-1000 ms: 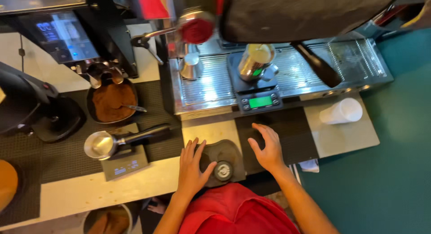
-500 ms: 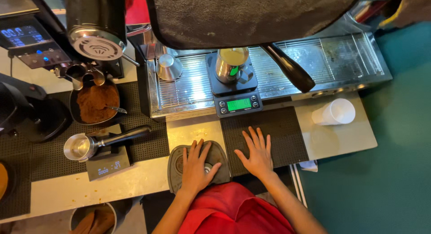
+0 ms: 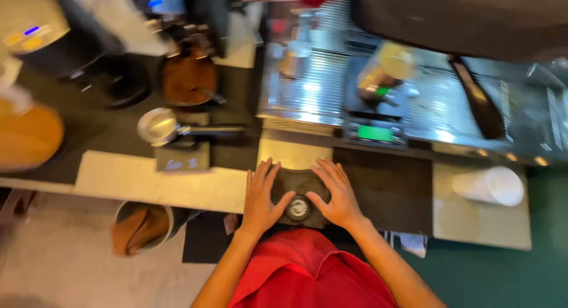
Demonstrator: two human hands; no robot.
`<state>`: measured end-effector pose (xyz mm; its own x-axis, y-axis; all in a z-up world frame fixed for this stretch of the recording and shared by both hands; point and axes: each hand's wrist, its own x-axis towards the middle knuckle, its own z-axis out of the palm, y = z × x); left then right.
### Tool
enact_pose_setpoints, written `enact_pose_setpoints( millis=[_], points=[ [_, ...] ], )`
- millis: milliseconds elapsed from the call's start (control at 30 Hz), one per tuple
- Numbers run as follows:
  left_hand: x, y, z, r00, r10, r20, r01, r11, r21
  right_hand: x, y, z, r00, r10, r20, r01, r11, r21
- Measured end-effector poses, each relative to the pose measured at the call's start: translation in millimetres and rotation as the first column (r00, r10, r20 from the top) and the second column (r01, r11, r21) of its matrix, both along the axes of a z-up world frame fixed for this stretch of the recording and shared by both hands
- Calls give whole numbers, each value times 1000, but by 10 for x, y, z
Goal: The person prepares espresso shots by dosing ground coffee into a portafilter, tamping the grounds, and pulling shots into a metal pitcher. The person repeats this process multiple times, cleaning the portafilter between cycles.
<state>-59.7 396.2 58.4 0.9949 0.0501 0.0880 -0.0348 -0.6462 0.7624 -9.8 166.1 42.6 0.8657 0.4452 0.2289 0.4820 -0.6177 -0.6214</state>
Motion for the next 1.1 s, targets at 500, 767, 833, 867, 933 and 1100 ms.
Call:
enact_pose_setpoints(
  millis=[500,767,833,867,933,1100],
  points=[
    [-187,3246,-111,957,286,42,-287,957,30,1148,2833,865,983,-67,172,84,992,-94],
    [396,3884,-363,985,163,-63,-156,982,105,1814,3390,823,834,-467,-295,254,798,-547],
    [456,3909,-449,987,156,-44,-151,983,107,1893,3418,775,776,-500,-384,236,795,-559],
    [455,3912,-458,987,156,-31,-151,981,118,1927,3384,681,733,-498,-464,261,835,-484],
    [462,3924,-457,988,152,-11,-149,980,128,1906,3369,735,689,-488,-536,298,865,-404],
    [451,3940,-496,990,138,-22,-134,982,135,1711,3353,889,943,-334,9,303,842,-446]
  ],
)
